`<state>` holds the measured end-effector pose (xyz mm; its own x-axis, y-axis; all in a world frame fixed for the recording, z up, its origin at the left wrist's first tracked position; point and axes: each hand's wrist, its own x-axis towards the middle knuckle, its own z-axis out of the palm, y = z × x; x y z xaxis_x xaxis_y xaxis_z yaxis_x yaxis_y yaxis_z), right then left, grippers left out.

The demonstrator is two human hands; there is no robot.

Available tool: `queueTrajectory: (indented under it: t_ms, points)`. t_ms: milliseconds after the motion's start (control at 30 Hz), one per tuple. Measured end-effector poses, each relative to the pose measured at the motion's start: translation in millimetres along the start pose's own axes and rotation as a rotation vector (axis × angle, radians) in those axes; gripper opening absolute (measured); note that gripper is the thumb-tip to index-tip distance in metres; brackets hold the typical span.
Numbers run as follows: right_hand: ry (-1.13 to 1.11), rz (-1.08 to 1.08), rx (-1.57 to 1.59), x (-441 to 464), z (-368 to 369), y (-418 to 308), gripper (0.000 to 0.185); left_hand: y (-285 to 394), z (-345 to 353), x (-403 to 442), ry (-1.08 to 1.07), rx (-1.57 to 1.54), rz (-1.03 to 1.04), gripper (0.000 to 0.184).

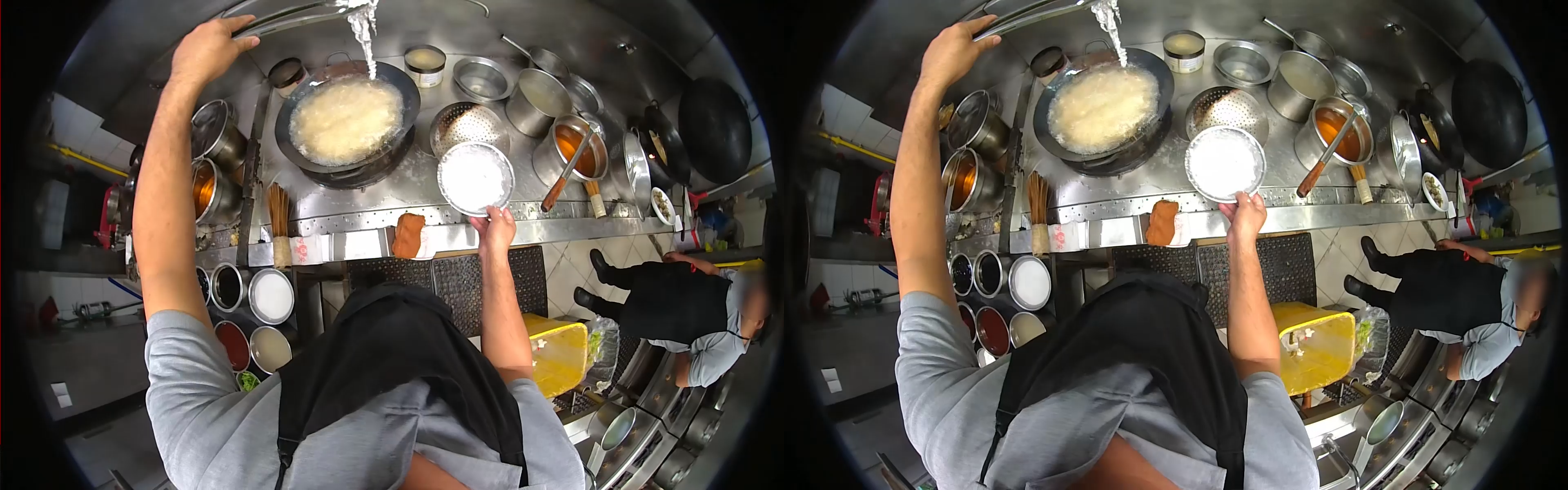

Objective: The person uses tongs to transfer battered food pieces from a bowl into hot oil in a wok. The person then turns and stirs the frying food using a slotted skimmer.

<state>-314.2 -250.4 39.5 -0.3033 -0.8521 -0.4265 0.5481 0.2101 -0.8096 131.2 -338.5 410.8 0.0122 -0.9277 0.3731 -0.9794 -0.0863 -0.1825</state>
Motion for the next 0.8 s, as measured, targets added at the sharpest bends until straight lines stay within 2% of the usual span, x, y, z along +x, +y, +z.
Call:
queueTrajectory:
  t_ms: [500, 633, 800]
  points:
    - [0.128, -0.033, -0.019, -37.4, -22.3, -14.2, 0.013, -4.2, 140.9, 44.9, -0.220, -0.031, -0.157, 0.047]
    - [0.163, -0.050, -0.046, -44.9, -30.8, -12.1, 0.013, -4.3, 184.9, 43.2, -0.326, -0.078, -0.241, 0.049]
    - [0.151, -0.042, -0.057, -49.2, -35.3, -9.9, 0.014, -3.1, 232.8, 19.1, -0.337, -0.138, -0.396, 0.048]
